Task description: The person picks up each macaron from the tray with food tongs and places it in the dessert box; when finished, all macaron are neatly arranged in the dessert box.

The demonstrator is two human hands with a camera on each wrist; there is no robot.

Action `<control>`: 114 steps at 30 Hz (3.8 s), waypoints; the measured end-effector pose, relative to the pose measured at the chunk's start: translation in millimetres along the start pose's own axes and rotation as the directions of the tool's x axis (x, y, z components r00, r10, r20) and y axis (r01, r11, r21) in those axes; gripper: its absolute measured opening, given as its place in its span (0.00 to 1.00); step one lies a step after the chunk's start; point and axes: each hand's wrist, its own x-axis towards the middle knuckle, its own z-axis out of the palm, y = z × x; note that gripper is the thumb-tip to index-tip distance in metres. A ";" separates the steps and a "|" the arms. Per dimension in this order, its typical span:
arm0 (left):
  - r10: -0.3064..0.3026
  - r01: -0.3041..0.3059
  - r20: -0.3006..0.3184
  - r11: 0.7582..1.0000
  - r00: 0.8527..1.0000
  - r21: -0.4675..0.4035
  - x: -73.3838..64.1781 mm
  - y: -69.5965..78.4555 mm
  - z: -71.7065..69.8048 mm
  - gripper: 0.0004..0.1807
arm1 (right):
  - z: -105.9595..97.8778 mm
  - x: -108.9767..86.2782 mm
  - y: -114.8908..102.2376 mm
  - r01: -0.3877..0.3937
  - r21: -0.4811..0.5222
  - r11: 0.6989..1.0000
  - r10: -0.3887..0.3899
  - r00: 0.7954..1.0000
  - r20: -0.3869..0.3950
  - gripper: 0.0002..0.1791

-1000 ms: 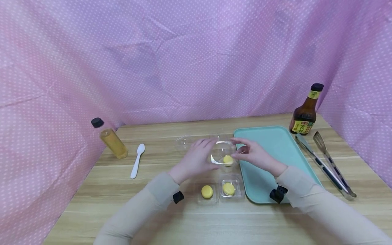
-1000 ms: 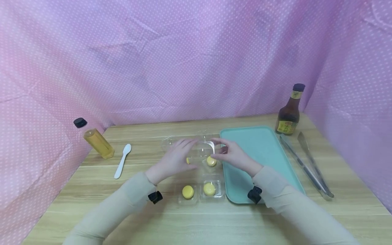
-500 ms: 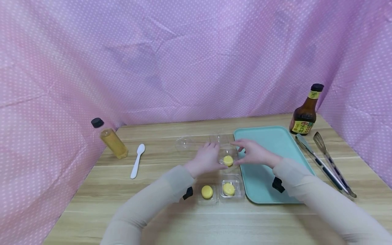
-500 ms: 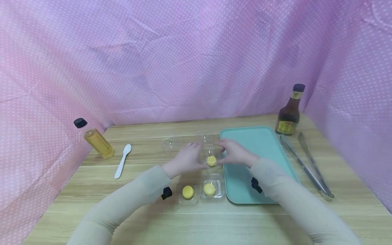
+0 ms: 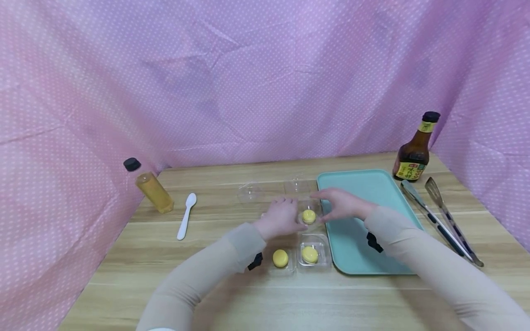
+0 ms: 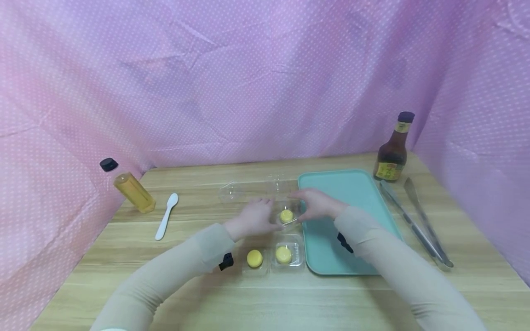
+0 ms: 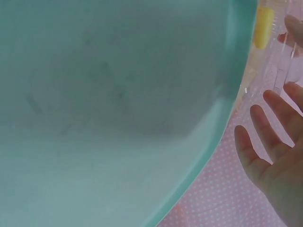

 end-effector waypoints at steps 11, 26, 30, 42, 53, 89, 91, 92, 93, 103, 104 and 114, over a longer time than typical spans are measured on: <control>0.009 -0.009 0.004 1.000 1.000 0.026 2.9 4.7 4.4 0.19 | 1.0 3.7 -0.4 0.023 -0.008 1.000 -0.023 0.997 0.071 0.37; 0.035 -0.035 0.036 0.999 0.999 0.018 7.6 -7.1 6.2 0.18 | 4.8 10.6 -6.5 -0.091 -0.012 0.996 0.092 0.990 0.105 0.36; 0.043 -0.044 0.045 0.999 0.998 0.008 7.5 -9.9 3.2 0.21 | 3.5 9.0 -10.4 -0.108 -0.021 0.994 0.110 0.989 0.097 0.36; 0.082 -0.084 0.037 0.995 0.996 0.051 8.2 -20.8 0.7 0.37 | 8.9 11.8 -19.4 -0.143 -0.086 0.986 0.148 0.987 0.059 0.39; 0.085 -0.085 0.010 0.996 0.996 0.023 4.6 -20.5 2.9 0.39 | 6.7 9.0 -16.6 -0.100 -0.100 0.990 0.107 0.992 0.069 0.38; 0.149 -0.149 0.023 0.989 0.989 -0.008 3.0 -25.3 3.0 0.36 | 15.8 14.6 -15.3 -0.088 -0.072 0.993 0.089 0.996 0.010 0.38; 0.167 -0.167 0.014 0.986 0.986 -0.004 4.2 -26.8 2.1 0.35 | 14.9 14.0 -16.1 -0.091 -0.101 0.991 0.092 0.996 0.007 0.39; 0.173 -0.173 0.010 0.985 0.985 -0.002 4.4 -27.7 1.7 0.34 | 14.5 13.8 -16.4 -0.089 -0.118 0.989 0.090 0.996 0.006 0.39; 0.180 -0.180 0.003 0.984 0.984 -0.006 4.6 -28.5 1.0 0.33 | 14.2 13.8 -16.6 -0.090 -0.130 0.987 0.092 0.996 0.007 0.39; 0.171 -0.178 -0.085 0.981 0.982 -0.076 -2.6 -38.3 -6.6 0.28 | 13.9 13.0 -17.4 -0.087 -0.189 0.978 0.089 0.996 0.004 0.41; 0.173 -0.182 -0.103 0.979 0.980 -0.087 -3.7 -39.7 -7.7 0.28 | 13.8 12.6 -17.4 -0.087 -0.191 0.978 0.089 0.996 0.004 0.41; 0.155 -0.206 -0.238 0.957 0.959 -0.206 -19.5 -55.4 -13.1 0.28 | 15.2 9.9 -18.5 -0.107 -0.165 0.981 0.110 0.994 0.008 0.43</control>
